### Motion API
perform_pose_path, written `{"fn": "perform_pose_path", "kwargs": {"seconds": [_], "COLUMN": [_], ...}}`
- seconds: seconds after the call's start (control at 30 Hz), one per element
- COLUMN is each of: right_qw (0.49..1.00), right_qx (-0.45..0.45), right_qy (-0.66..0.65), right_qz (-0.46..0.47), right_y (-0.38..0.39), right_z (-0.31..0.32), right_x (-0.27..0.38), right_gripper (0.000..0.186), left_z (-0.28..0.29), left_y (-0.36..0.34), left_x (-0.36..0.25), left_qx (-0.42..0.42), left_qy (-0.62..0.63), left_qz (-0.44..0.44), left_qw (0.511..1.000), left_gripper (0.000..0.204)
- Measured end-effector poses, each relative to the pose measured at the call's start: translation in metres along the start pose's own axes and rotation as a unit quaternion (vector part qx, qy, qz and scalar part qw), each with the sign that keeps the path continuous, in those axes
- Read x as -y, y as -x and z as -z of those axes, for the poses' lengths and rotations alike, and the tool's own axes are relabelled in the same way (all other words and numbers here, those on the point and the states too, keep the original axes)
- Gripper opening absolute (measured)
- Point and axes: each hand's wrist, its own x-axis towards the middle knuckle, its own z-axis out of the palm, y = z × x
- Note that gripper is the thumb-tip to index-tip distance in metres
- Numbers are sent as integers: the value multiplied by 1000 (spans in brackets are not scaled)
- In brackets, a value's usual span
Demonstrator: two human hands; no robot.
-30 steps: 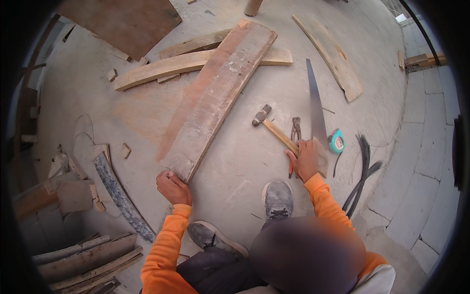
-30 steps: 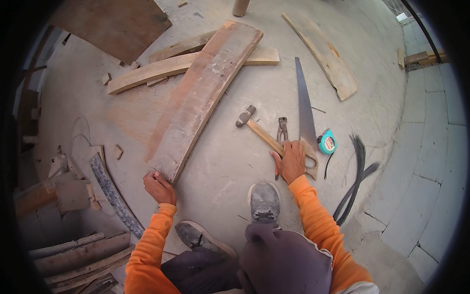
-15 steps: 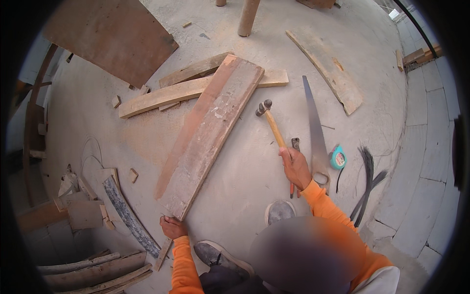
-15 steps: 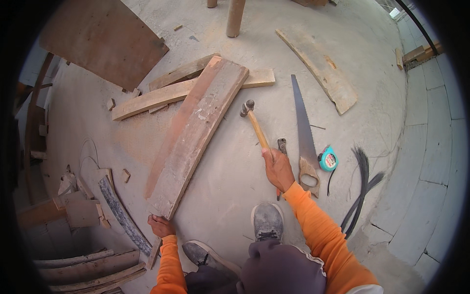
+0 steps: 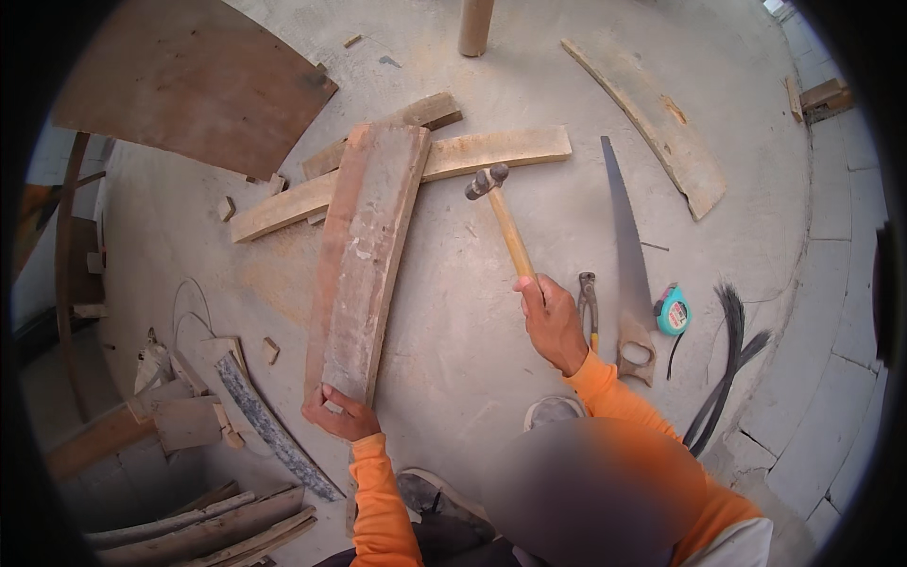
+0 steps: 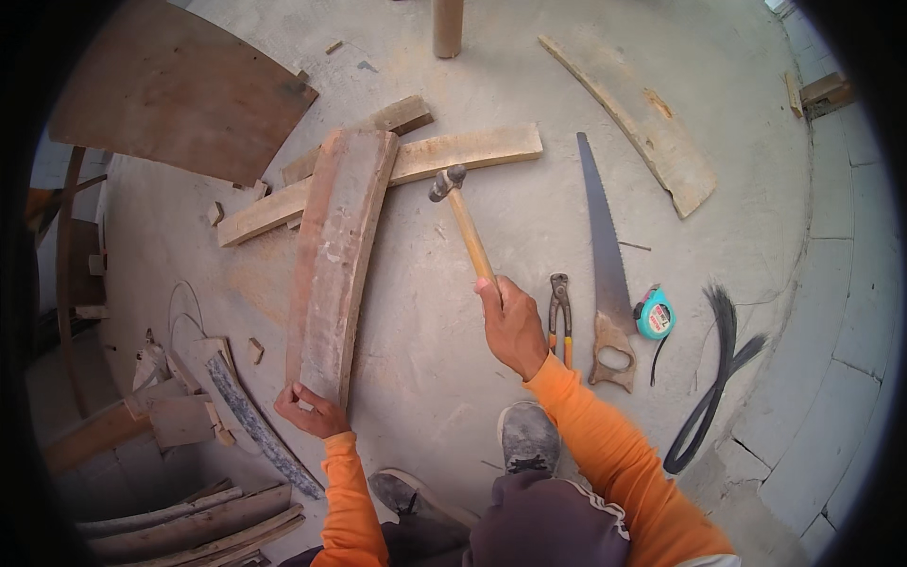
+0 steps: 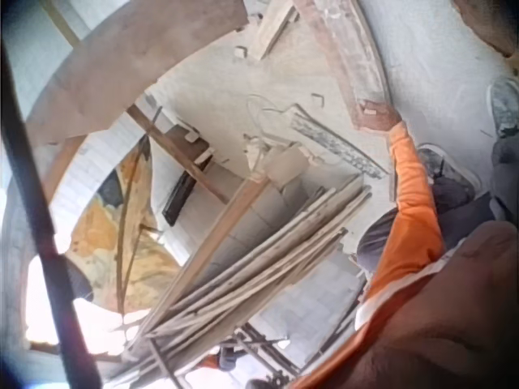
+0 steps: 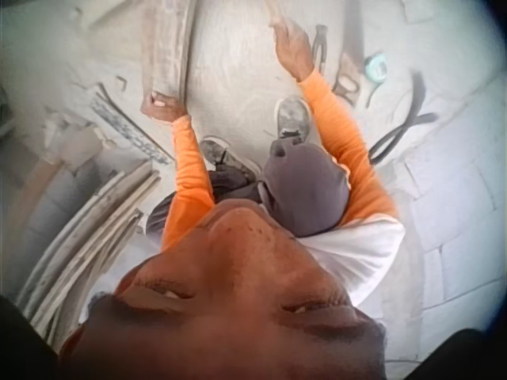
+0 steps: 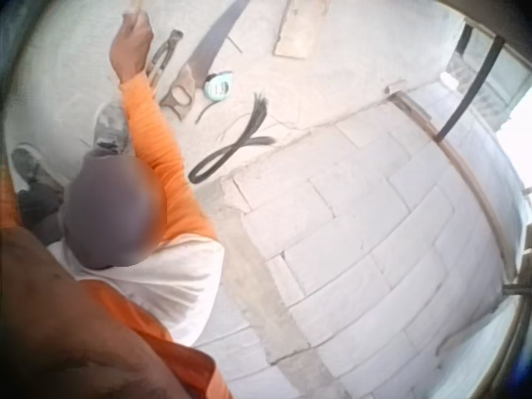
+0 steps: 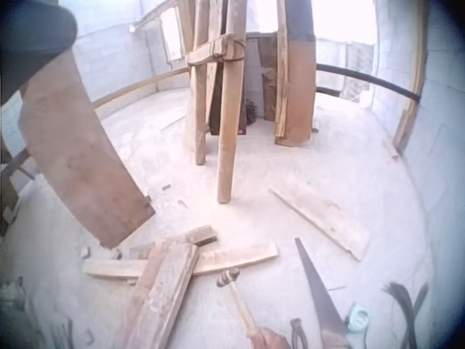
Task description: The person saws a piece of wood, then positions a wooden board against a corner and hammers a nail into it to secure the piece.
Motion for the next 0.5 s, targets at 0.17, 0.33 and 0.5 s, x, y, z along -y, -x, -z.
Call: {"fn": "perform_pose_path", "kwargs": {"seconds": [0.17, 0.33, 0.5], "right_qw": [994, 991, 982], "right_qx": [-99, -132, -164], "right_qy": [37, 36, 85], "right_qz": [-29, -6, 42], "right_y": [-3, -16, -33], "right_z": [46, 66, 75], "right_x": [-4, 1, 8], "right_gripper": [41, 35, 26], "left_z": [-130, -254, -289], "left_y": [-113, -128, -126], "left_x": [-171, -258, -293], "left_qx": [206, 284, 355], "left_qy": [249, 327, 288], "left_qz": [-212, -186, -34], "left_qw": [922, 882, 889], "left_gripper": [14, 10, 15]}}
